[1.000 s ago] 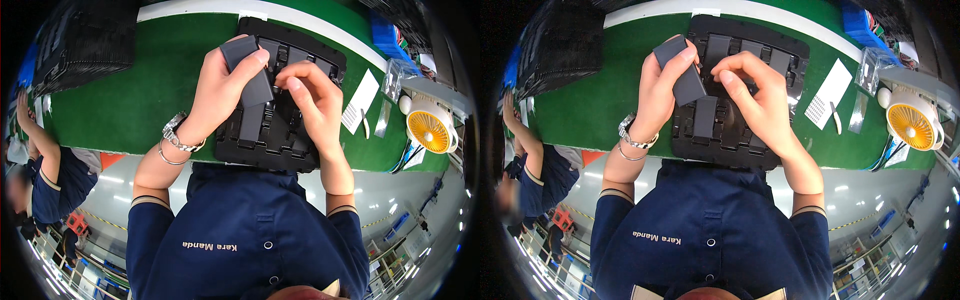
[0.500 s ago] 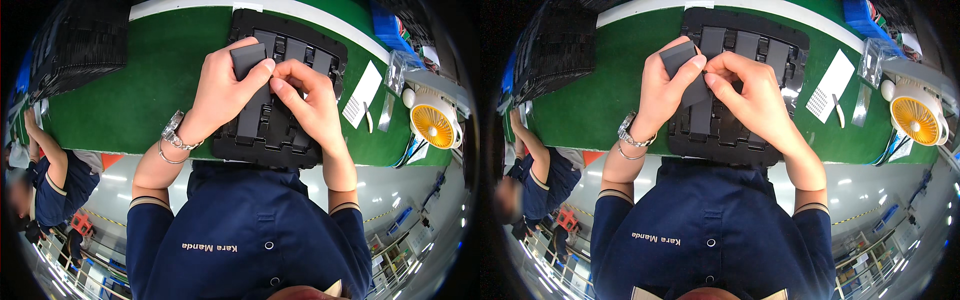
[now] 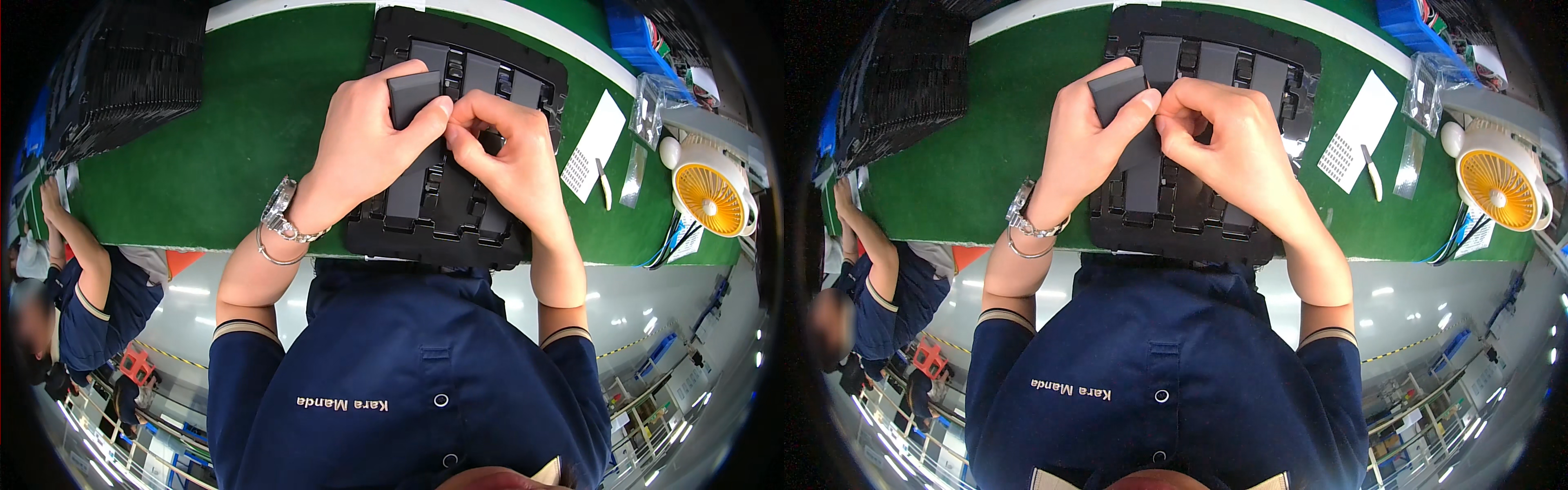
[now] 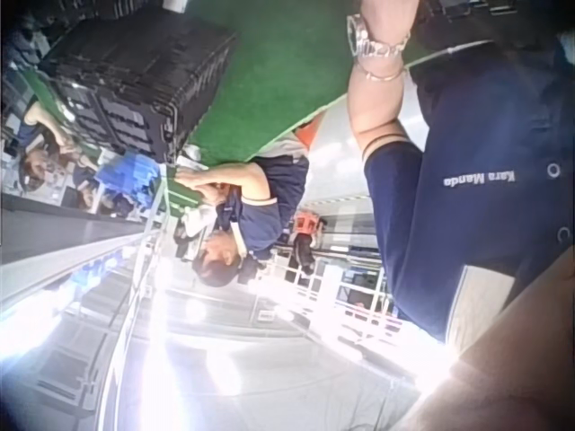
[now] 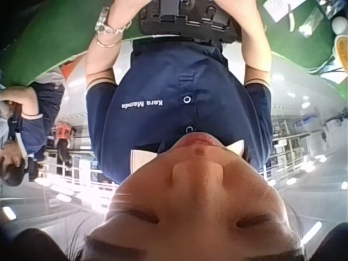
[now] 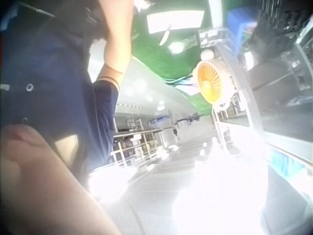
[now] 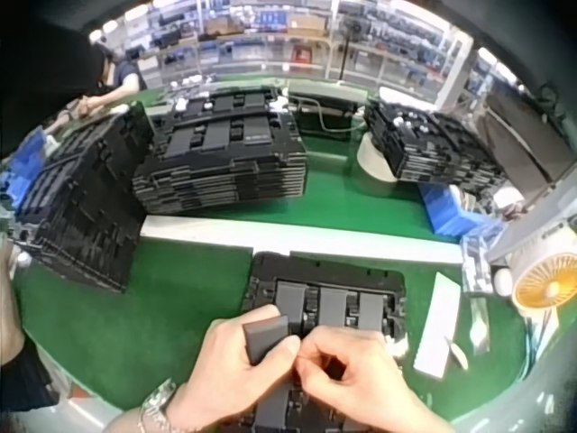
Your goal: Assembling electronic modules into a black plastic housing and applying identification stickers.
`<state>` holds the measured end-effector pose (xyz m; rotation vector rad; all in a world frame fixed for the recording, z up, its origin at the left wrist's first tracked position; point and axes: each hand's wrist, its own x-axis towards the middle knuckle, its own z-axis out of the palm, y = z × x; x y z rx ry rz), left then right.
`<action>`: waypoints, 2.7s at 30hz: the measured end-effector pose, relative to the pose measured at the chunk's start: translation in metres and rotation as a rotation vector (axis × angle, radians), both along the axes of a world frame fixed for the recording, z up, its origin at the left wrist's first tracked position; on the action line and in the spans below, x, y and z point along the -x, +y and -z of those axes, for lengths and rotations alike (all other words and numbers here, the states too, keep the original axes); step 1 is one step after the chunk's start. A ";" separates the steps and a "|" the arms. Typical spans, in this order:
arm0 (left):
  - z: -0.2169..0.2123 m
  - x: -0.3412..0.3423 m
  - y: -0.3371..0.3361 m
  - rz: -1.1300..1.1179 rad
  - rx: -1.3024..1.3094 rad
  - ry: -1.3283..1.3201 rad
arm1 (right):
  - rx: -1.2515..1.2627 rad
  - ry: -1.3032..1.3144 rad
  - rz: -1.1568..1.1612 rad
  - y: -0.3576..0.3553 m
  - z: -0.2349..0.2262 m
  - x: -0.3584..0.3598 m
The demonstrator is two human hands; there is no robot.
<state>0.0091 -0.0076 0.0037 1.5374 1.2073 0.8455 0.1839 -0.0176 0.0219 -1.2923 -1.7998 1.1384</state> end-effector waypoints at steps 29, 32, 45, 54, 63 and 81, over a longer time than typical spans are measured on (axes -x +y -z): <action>0.007 -0.004 -0.002 -0.101 0.060 -0.262 | 0.289 0.298 0.037 -0.001 0.006 0.000; 0.005 -0.003 -0.002 -0.068 0.089 -0.315 | 0.386 0.397 -0.019 0.002 0.006 -0.002; -0.005 -0.002 -0.001 -0.004 0.216 -0.505 | 0.464 0.553 -0.041 0.004 0.014 0.000; -0.001 -0.004 -0.003 -0.024 0.175 -0.475 | 0.384 0.510 0.043 -0.004 0.011 0.006; -0.006 -0.004 -0.004 0.043 0.236 -0.544 | 0.378 0.498 0.034 -0.001 0.007 0.000; -0.006 -0.006 -0.006 0.097 0.330 -0.579 | 0.293 0.346 -0.024 0.003 0.005 -0.006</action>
